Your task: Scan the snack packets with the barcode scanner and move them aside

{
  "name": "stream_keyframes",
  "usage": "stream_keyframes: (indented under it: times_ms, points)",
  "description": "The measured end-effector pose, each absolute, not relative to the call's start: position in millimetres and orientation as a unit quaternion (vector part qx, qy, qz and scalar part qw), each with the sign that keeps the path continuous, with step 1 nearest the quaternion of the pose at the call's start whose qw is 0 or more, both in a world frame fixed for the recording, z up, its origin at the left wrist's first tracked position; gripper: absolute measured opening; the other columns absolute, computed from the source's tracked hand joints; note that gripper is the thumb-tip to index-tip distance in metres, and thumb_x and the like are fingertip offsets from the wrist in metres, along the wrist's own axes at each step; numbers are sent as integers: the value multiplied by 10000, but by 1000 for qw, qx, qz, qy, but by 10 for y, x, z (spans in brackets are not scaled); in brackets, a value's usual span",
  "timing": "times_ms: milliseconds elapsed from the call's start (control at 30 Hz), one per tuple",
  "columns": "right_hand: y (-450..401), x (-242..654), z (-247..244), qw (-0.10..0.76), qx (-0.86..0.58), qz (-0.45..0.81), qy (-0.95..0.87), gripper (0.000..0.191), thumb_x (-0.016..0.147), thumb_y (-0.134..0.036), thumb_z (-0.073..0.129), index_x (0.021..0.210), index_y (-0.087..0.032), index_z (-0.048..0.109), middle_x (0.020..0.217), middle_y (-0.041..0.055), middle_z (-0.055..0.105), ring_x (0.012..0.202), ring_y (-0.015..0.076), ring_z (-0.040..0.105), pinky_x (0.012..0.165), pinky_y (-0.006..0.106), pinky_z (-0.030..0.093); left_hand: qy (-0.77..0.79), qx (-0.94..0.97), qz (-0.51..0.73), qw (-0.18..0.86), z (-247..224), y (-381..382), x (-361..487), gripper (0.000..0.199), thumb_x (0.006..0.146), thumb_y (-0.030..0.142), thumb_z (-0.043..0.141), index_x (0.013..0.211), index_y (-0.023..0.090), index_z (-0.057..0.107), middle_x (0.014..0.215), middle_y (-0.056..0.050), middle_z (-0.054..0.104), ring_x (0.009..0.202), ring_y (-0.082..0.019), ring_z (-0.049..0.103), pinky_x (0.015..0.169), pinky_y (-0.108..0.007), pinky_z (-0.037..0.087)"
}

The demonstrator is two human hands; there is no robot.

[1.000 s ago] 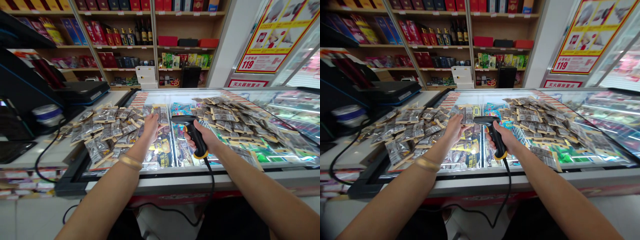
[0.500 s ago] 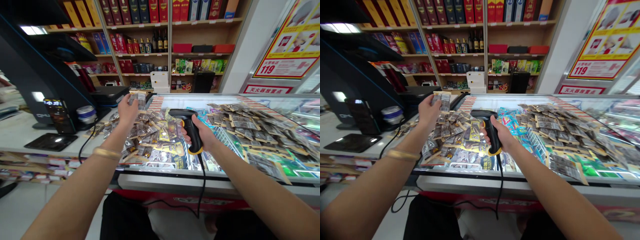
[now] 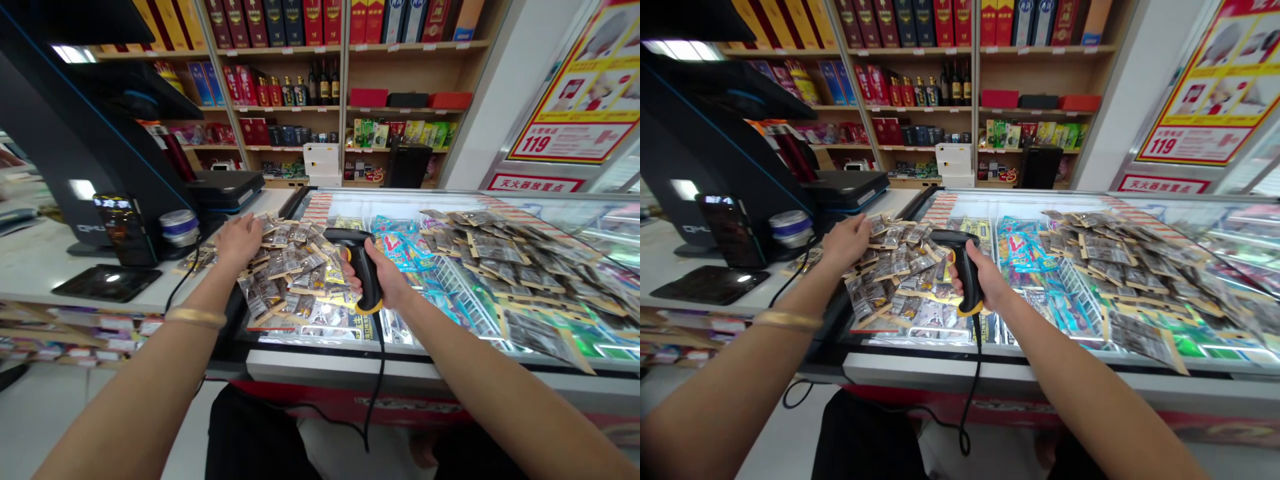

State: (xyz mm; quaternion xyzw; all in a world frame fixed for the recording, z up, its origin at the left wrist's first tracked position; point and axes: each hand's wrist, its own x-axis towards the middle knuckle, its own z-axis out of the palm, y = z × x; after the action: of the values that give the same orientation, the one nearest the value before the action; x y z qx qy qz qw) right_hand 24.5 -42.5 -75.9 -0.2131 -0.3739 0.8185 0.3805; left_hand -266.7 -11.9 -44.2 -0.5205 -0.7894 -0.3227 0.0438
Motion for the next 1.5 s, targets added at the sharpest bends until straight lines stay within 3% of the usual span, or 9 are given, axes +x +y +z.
stream_keyframes:
  times_ms: [233,400,567,767,933,1233,1500]
  points:
    - [-484,376,-579,407,-186,810,-378,478,936,-644,498,916,-175,585,646,-18,529,458,83,437,391,185,378,-736,-529,-412,91,-156,-235,-2251,470,919,350,468,1318,178,645,1421,-181,578,1375,-366,467,1166,-540,313]
    - [-646,935,-426,462,-192,768,-401,512,946,-663,454,920,-171,593,654,-20,516,455,79,431,401,194,390,-611,-636,-459,103,-92,-223,-1540,412,899,320,486,1229,156,668,1279,-153,655,1264,-316,543,1126,-477,371]
    - [-887,1841,-432,539,-255,679,-428,520,876,-695,545,908,-181,619,669,-14,490,470,83,408,407,206,361,-455,-754,-474,7,-318,-198,-519,340,889,330,534,1172,192,664,1227,-115,674,1209,-257,581,1104,-422,414]
    - [-1173,2809,-551,612,-362,572,-408,532,857,-734,499,862,-217,624,675,-11,418,479,111,297,394,252,292,-303,-848,-415,-129,-667,-358,670,345,862,301,627,1192,207,665,1292,-141,652,1260,-277,571,1110,-458,431]
    - [-1257,3205,-756,639,-368,556,-383,514,833,-722,543,866,-213,605,679,-12,412,490,111,294,410,239,286,-218,-902,-321,-187,-853,-470,1163,420,826,353,708,1219,209,678,1279,-151,672,1197,-299,625,1066,-470,471]
    - [-1221,3282,-958,644,-358,567,-368,522,870,-721,499,908,-212,609,672,-10,443,481,108,341,401,225,346,-247,-916,-233,-215,-1108,-379,1195,404,720,397,821,1083,240,737,1154,-106,743,1130,-300,665,1029,-441,481]
    - [-1244,3265,-934,641,-353,570,-374,506,844,-712,563,886,-212,626,659,-11,437,486,103,348,395,212,346,-359,-901,-140,-201,-928,-470,1183,573,565,471,896,1035,201,710,1044,-116,710,966,-331,678,838,-399,523]
